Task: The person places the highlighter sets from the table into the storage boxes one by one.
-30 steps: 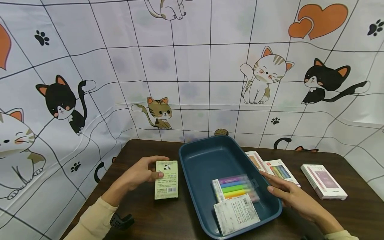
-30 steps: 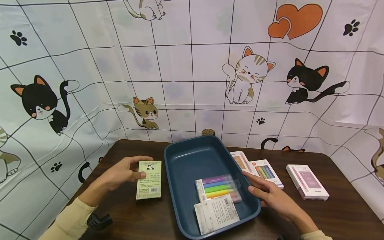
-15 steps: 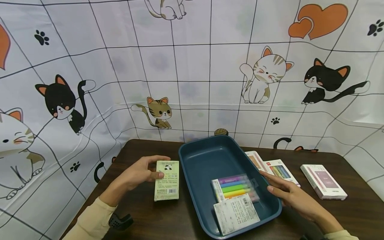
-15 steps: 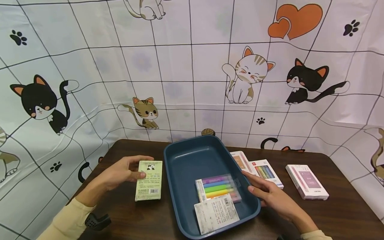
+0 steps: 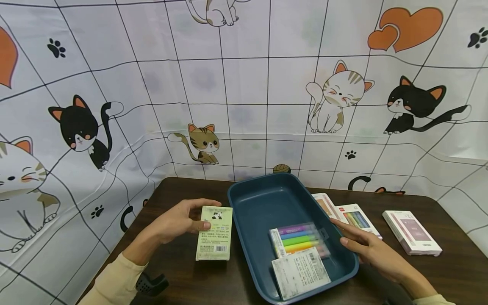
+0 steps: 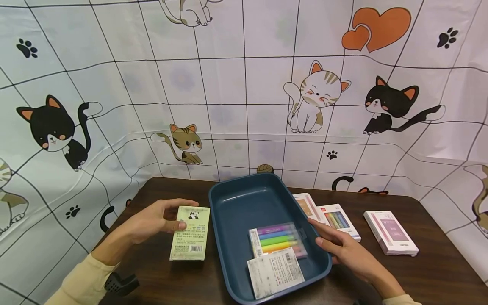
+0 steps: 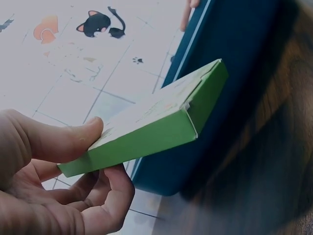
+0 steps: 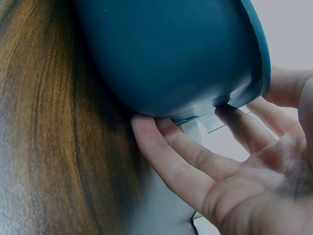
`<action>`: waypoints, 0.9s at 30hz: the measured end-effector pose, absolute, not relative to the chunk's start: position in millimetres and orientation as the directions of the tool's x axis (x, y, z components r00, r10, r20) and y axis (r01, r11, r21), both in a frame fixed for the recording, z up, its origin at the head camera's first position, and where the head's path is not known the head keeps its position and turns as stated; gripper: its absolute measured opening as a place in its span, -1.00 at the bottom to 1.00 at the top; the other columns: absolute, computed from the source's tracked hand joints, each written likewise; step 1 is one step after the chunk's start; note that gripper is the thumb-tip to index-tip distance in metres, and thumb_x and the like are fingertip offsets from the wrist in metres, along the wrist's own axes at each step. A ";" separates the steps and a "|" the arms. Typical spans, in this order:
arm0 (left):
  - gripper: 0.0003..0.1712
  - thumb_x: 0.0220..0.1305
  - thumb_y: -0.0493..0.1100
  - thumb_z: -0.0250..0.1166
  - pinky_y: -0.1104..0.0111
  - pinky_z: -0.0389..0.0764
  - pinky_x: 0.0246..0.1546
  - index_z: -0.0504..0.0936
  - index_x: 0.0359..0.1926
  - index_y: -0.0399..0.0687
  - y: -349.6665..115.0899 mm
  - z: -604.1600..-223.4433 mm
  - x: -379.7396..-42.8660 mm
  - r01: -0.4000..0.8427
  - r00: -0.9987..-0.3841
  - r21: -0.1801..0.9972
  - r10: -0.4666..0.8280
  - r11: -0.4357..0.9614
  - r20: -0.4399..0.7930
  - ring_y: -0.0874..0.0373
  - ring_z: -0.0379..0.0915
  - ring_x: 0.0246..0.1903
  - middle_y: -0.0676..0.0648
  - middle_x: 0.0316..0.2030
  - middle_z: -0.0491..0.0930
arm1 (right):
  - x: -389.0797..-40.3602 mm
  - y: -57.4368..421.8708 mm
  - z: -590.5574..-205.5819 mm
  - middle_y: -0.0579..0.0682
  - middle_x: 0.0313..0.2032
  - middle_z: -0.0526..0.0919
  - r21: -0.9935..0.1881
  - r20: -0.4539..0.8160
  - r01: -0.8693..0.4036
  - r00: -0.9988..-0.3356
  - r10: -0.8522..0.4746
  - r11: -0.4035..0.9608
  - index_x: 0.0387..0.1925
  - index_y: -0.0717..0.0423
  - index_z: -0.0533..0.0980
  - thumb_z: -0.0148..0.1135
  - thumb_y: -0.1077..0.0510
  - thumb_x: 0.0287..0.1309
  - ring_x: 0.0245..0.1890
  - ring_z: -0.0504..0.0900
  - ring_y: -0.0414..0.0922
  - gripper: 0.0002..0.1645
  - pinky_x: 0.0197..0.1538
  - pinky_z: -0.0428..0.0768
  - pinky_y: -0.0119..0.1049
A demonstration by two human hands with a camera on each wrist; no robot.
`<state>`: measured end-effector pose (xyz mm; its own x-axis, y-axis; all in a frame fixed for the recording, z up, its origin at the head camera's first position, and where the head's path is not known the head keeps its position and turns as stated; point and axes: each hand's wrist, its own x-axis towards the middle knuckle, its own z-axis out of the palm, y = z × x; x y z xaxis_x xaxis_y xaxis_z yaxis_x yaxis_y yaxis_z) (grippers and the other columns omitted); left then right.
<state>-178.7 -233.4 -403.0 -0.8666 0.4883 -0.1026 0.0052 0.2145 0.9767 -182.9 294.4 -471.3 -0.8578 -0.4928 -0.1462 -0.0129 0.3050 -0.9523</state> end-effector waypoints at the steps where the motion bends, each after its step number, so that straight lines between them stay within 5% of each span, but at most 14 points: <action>1: -0.26 0.29 -0.40 0.38 0.01 0.67 -0.14 0.35 0.46 -0.25 -233.1 -402.3 -178.2 0.006 -0.866 0.977 0.490 0.213 -0.102 -0.19 0.63 -0.05 -0.34 0.01 0.62 | -182.9 294.4 -471.4 0.26 0.49 0.07 -0.952 -0.147 -0.013 -0.857 -0.494 0.305 0.62 -0.11 0.08 0.07 0.05 0.55 -0.50 0.37 0.00 -0.26 -0.54 0.40 -0.19; 9: -0.25 0.29 -0.40 0.38 0.00 0.66 -0.11 0.34 0.46 -0.26 -232.3 -397.4 -176.0 0.016 -0.868 0.978 0.488 0.206 -0.089 -0.19 0.62 -0.05 -0.34 0.02 0.61 | -183.4 295.2 -471.4 0.23 0.52 0.01 -0.949 -0.160 -0.005 -0.855 -0.493 0.315 0.62 -0.13 0.07 0.05 0.04 0.56 -0.39 0.41 -0.05 -0.27 -0.48 0.45 -0.22; 17: -0.23 0.29 -0.38 0.40 -0.07 0.65 -0.10 0.32 0.47 -0.28 -230.8 -397.5 -175.8 -0.003 -0.858 0.983 0.505 0.184 -0.097 -0.21 0.62 -0.04 -0.36 0.02 0.60 | -183.9 295.1 -472.5 0.27 0.49 0.05 -0.951 -0.150 -0.014 -0.852 -0.502 0.308 0.62 -0.10 0.06 0.05 0.04 0.56 -0.51 0.34 -0.03 -0.26 -0.54 0.39 -0.20; 21: -0.22 0.27 -0.38 0.41 -0.07 0.66 -0.10 0.32 0.47 -0.29 -230.0 -398.0 -176.7 -0.010 -0.853 0.985 0.512 0.174 -0.099 -0.21 0.64 -0.05 -0.35 0.01 0.61 | -183.7 294.5 -471.5 0.23 0.50 0.06 -0.946 -0.160 -0.005 -0.862 -0.482 0.324 0.61 -0.13 0.09 0.07 0.03 0.55 -0.40 0.42 -0.02 -0.27 -0.49 0.46 -0.21; 27: -0.22 0.26 -0.38 0.42 -0.06 0.66 -0.10 0.33 0.46 -0.30 -228.3 -398.5 -176.8 -0.004 -0.850 0.985 0.518 0.172 -0.094 -0.21 0.64 -0.06 -0.35 0.00 0.62 | -182.6 293.5 -470.6 0.18 0.55 0.00 -0.944 -0.171 0.008 -0.866 -0.469 0.329 0.61 -0.18 0.10 0.07 0.01 0.55 0.08 0.41 0.14 -0.28 -0.32 0.58 -0.18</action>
